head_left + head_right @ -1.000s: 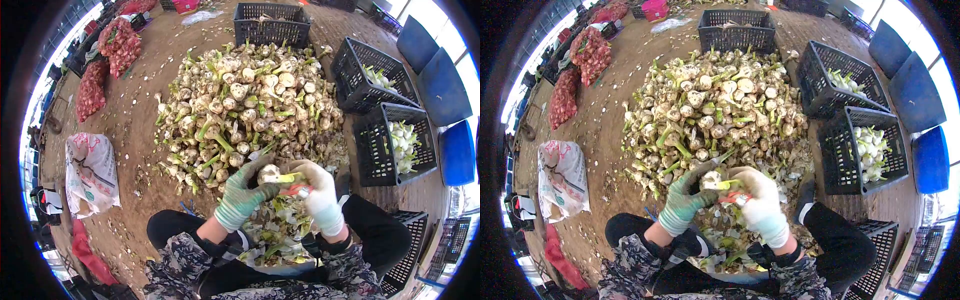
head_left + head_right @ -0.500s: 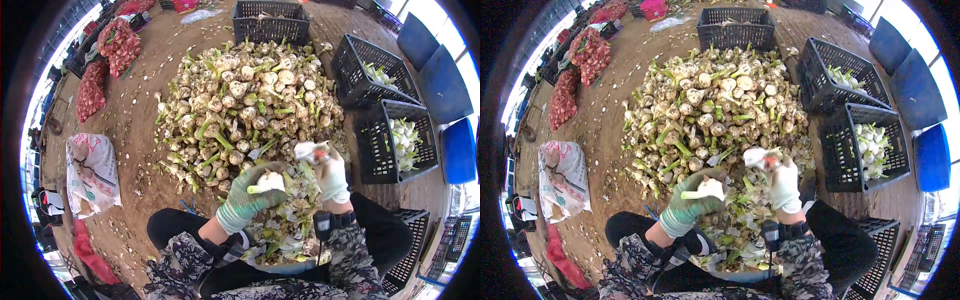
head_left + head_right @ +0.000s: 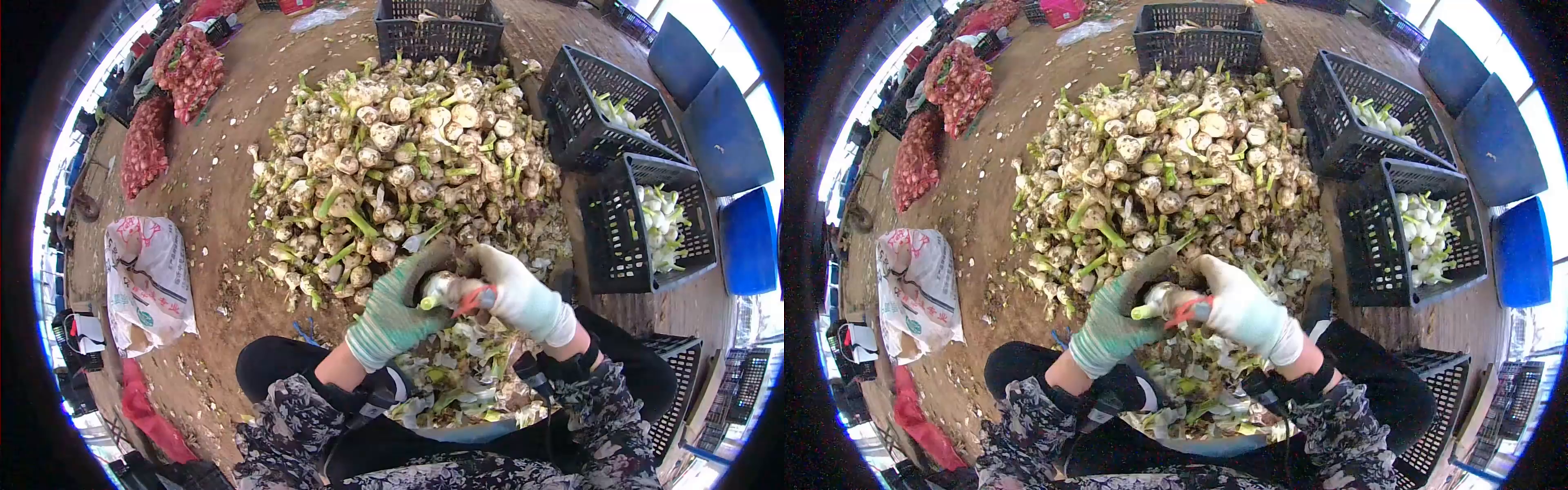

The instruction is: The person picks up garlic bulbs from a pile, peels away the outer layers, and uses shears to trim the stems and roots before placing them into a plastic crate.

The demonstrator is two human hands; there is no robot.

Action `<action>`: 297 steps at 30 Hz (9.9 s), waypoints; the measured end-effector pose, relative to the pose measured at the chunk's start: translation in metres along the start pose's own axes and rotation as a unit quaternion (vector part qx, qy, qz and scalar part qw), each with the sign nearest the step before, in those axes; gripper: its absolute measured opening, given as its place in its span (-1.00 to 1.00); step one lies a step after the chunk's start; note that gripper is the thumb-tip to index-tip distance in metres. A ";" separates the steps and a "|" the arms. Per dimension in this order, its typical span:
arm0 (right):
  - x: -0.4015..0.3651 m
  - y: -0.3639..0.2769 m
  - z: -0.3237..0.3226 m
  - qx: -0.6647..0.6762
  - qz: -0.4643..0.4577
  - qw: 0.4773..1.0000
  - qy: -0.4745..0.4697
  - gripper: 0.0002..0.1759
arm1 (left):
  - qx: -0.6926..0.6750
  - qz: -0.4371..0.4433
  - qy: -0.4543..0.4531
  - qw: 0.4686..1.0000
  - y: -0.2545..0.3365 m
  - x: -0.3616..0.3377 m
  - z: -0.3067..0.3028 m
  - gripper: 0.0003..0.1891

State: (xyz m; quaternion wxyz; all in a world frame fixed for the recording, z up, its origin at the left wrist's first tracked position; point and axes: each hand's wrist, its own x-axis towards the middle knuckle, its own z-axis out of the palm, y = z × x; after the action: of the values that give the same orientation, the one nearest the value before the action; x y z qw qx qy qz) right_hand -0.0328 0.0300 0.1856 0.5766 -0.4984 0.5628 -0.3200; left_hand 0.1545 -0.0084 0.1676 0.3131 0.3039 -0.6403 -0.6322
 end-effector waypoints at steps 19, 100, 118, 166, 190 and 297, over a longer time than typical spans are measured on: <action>-0.022 -0.004 0.052 -0.202 -0.147 0.938 0.239 -0.69 | -0.263 -0.070 0.134 0.953 0.011 -0.009 0.017 -0.38; -0.024 0.060 0.009 -0.403 -0.008 0.885 0.232 -0.38 | -0.504 -0.128 0.180 0.835 -0.001 0.004 -0.001 -0.50; 0.145 0.078 -0.059 0.234 -0.050 0.946 0.217 -0.25 | -0.288 -0.212 0.293 0.887 -0.030 0.014 0.003 -0.66; 0.023 0.001 0.047 0.367 -0.096 0.920 0.099 -0.25 | -0.180 0.020 0.180 0.967 0.002 0.000 -0.009 -0.45; -0.006 -0.016 0.009 0.248 -0.061 0.966 0.025 -0.48 | -0.284 -0.182 -0.052 0.940 0.033 0.000 -0.025 -0.51; 0.007 0.020 -0.034 0.129 -0.022 0.991 0.037 -0.45 | -0.464 -0.384 0.084 0.794 -0.016 0.007 -0.017 -0.57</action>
State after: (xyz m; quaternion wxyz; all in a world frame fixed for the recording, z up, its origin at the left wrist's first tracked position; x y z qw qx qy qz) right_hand -0.0683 0.0222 0.1691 0.6077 -0.4194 0.5269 -0.4210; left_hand 0.1634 -0.0247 0.1519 0.2002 0.3948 -0.0722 -0.8938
